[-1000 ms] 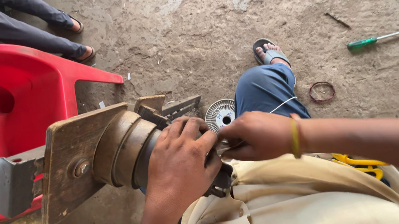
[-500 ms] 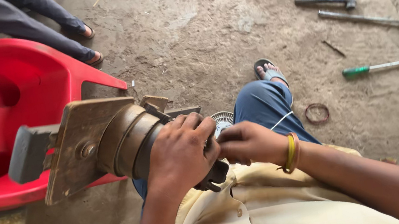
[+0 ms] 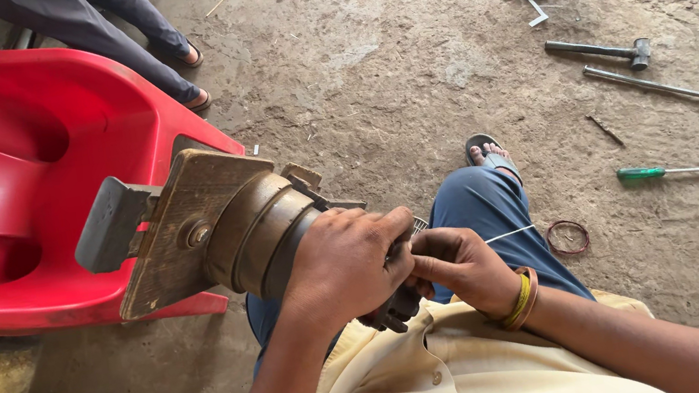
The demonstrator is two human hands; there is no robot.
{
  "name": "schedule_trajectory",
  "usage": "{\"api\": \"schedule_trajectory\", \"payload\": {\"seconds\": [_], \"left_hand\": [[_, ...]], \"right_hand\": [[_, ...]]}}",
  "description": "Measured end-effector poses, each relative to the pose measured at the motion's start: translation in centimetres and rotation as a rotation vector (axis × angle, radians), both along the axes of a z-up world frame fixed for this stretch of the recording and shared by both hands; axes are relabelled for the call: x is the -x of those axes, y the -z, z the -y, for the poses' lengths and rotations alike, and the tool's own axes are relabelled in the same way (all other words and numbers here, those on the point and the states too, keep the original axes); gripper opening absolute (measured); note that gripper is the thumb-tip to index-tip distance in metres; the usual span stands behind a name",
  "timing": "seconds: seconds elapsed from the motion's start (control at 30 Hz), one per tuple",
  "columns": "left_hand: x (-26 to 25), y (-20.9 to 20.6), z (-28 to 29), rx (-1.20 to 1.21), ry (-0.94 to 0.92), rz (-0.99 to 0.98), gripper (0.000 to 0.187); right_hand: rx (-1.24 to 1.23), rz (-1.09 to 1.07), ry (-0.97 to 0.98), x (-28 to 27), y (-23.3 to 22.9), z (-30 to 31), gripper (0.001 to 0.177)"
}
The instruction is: The person sits on the floor and uses a cloth to wipe a motor component mounted on a stand. They then use scissors to cut a wire attached to the component and continue wiping it.
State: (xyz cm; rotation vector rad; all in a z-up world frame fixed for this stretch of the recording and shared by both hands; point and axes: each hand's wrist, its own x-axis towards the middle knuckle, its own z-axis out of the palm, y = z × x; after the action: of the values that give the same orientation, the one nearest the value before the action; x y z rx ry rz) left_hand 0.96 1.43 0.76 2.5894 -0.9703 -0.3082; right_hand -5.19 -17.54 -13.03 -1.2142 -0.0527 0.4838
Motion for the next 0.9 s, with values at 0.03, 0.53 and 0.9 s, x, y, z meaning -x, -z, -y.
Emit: {"api": "schedule_trajectory", "payload": {"seconds": [0.03, 0.53, 0.9], "left_hand": [[0.0, -0.1, -0.1, -0.019, 0.001, -0.026, 0.021], [-0.4, -0.3, -0.5, -0.037, -0.012, -0.028, 0.019], [-0.8, 0.1, -0.6, -0.032, -0.004, -0.019, 0.011]], "right_hand": [[-0.038, -0.07, 0.021, 0.1, 0.0, 0.0, 0.023], [-0.299, -0.477, 0.017, -0.2, -0.6, -0.3, 0.012], [-0.316, -0.542, -0.058, -0.5, -1.5, 0.1, 0.014]]}}
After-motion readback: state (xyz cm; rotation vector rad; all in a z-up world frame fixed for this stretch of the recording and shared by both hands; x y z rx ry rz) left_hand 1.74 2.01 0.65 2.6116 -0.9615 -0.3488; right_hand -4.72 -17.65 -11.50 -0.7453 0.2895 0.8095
